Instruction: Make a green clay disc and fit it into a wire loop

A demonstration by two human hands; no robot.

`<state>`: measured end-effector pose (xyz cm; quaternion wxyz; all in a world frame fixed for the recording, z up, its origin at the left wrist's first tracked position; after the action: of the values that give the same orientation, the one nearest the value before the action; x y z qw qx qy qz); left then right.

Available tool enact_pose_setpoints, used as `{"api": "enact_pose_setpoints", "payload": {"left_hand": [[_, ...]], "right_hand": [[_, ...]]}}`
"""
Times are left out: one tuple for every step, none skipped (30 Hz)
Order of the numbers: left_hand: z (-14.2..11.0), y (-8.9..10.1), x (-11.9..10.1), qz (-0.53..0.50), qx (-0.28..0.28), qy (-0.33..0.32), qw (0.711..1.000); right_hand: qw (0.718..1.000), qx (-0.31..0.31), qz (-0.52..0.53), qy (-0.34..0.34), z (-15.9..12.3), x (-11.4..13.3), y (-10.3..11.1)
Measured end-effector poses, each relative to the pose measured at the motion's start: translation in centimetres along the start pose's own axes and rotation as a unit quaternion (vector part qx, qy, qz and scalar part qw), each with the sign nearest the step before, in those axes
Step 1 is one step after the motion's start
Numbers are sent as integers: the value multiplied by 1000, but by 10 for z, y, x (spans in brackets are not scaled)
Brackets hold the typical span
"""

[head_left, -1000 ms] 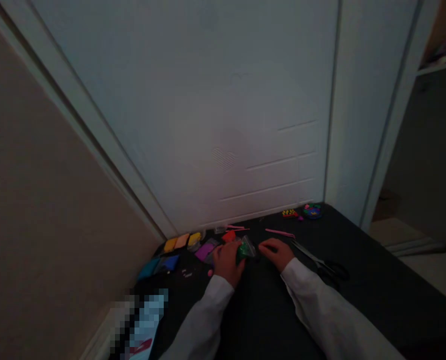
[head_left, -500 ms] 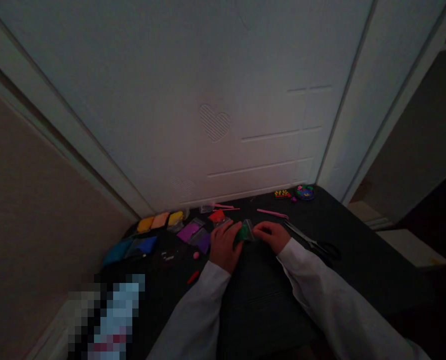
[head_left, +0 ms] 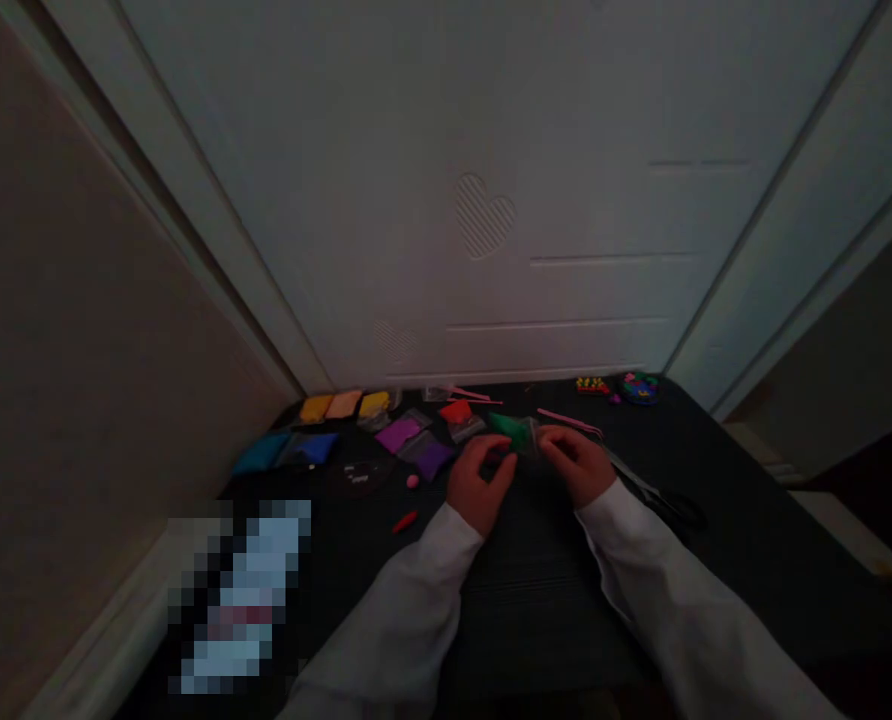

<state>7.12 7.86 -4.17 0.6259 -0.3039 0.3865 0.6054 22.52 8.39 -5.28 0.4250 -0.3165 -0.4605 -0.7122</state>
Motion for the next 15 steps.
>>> {"api": "enact_pose_setpoints", "payload": {"left_hand": [[0,-2,6,-59,2,45,997],[-1,-4,12,-110,-1,83,990],[-1,-5,18,-150,-7,111,982],[-1,-6,22,-181,-15,130,975],[-1,-5,25,-204,-20,142,968],[-1,-5,27,-223,-23,151,963],[-1,-5,29,-239,-22,158,958],[0,-5,29,-250,-18,162,954],[0,-5,29,-258,-15,164,952],[0,-5,29,-261,-13,165,951],[0,-6,28,-263,-11,166,950],[0,-6,28,-264,-11,167,950],[0,-5,27,-262,-14,170,950],[0,-5,27,-258,-18,172,950],[0,-5,27,-256,-21,175,951]], "right_hand": [[999,6,-28,27,-2,5,-2],[997,13,-59,53,-5,11,-5],[993,20,-89,77,-7,16,-7],[988,26,-118,98,-9,20,-9],[983,27,-142,116,-11,24,-10],[978,25,-163,131,-12,26,-10],[973,24,-180,144,-13,28,-10],[969,22,-194,154,-13,30,-11],[965,20,-206,161,-13,30,-11],[962,17,-215,167,-14,30,-11],[959,15,-223,172,-14,30,-11],[957,12,-230,176,-14,30,-12],[955,10,-236,179,-15,30,-12],[953,8,-241,181,-15,30,-13],[952,8,-244,183,-16,30,-14]]}}
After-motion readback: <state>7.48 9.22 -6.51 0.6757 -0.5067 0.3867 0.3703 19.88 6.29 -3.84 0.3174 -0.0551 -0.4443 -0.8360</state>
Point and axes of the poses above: each hand's wrist, its own z-axis towards the middle knuckle, its own y-axis out of the back of the hand, x = y × z, the point moved 6 cm from there along z, towards the middle knuckle, and after that the axes turned 15 degrees about -z, right-handed, at the moved point
